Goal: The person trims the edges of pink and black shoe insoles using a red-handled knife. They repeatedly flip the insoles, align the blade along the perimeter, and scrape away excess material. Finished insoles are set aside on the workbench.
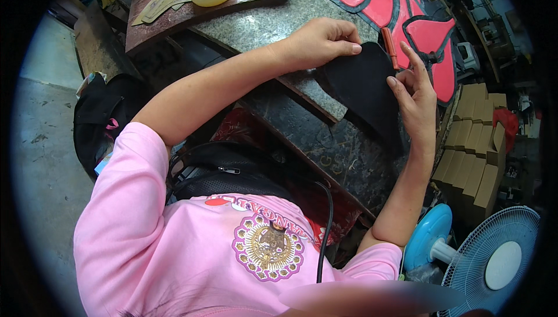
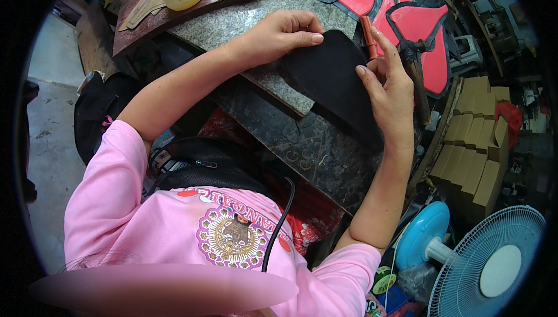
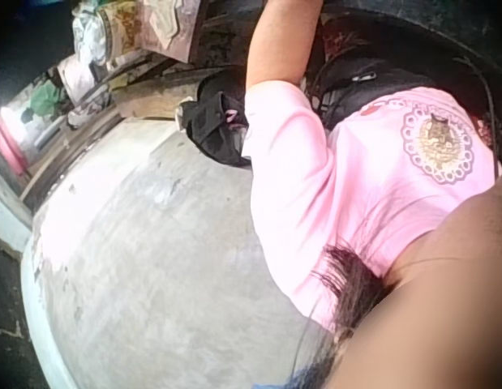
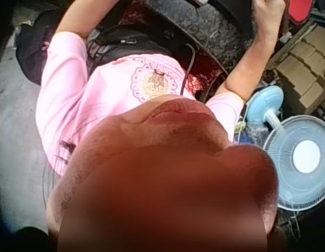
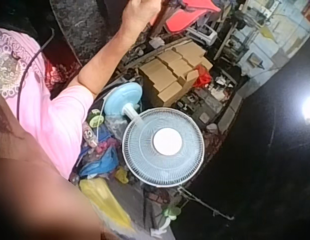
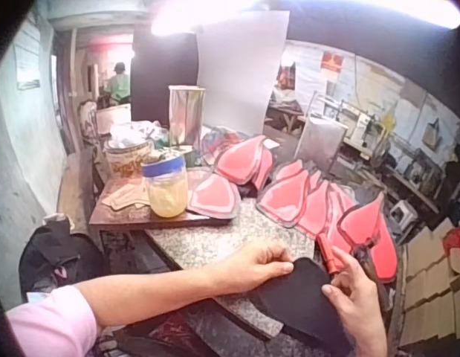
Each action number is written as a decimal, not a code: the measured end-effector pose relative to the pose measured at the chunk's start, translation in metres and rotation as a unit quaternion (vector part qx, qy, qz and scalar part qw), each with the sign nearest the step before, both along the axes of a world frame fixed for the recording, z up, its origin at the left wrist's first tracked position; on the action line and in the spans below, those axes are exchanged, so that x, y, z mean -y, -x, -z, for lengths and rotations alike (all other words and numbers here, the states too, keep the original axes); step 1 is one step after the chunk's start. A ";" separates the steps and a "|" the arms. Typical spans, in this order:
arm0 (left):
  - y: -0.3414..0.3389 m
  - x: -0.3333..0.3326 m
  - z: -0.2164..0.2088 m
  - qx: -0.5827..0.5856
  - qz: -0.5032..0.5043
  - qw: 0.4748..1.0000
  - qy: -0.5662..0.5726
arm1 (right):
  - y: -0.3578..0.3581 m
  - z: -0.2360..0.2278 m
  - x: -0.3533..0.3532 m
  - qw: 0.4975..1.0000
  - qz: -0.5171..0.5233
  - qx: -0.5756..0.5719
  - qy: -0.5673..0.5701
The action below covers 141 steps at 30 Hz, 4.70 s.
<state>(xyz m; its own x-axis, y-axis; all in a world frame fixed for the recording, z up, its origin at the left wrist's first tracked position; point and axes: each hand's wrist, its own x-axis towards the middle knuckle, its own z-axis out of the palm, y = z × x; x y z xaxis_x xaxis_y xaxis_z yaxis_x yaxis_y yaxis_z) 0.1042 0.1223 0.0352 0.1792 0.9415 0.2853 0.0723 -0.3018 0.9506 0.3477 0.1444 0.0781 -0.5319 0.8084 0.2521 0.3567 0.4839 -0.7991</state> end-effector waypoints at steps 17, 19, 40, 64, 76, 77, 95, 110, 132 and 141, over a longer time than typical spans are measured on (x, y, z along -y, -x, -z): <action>-0.012 0.018 -0.010 -0.166 -0.060 0.969 -0.174 | 0.019 0.004 0.004 0.967 0.032 -0.026 -0.251; -0.012 0.017 -0.009 -0.181 -0.061 0.962 -0.197 | 0.019 0.003 0.004 0.966 0.030 -0.025 -0.254; -0.014 0.015 -0.007 -0.210 -0.038 0.954 -0.212 | 0.023 0.010 0.003 0.990 0.039 -0.052 -0.127; -0.013 0.015 -0.010 -0.216 -0.023 0.959 -0.180 | 0.016 0.020 -0.006 0.989 -0.024 -0.118 0.089; -0.007 0.004 0.002 -0.077 -0.058 0.994 -0.056 | -0.024 -0.012 -0.018 0.978 0.026 -0.076 0.192; -0.007 0.003 0.002 -0.081 -0.049 0.994 -0.045 | -0.024 -0.010 -0.019 0.987 0.017 -0.041 0.156; -0.007 0.011 -0.010 -0.009 -0.013 1.000 0.018 | -0.010 0.004 -0.016 0.997 0.028 0.022 0.063; -0.011 0.007 -0.010 -0.125 0.069 0.987 -0.068 | 0.010 -0.006 0.001 0.941 0.020 0.129 -0.313; 0.003 -0.011 0.009 0.201 0.039 0.975 0.087 | 0.011 0.015 -0.016 0.970 -0.006 -0.219 0.104; 0.002 -0.010 0.005 0.181 0.052 0.979 0.080 | 0.005 0.021 -0.022 0.975 0.011 -0.203 0.093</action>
<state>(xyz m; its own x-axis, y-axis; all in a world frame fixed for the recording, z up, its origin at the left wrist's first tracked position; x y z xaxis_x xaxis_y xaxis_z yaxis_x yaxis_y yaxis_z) 0.1019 0.1320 0.0307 0.1915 0.9613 0.1980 -0.3019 -0.1343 0.9438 0.3430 0.1669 0.0573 -0.4006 0.8708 0.2851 0.0021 0.3121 -0.9501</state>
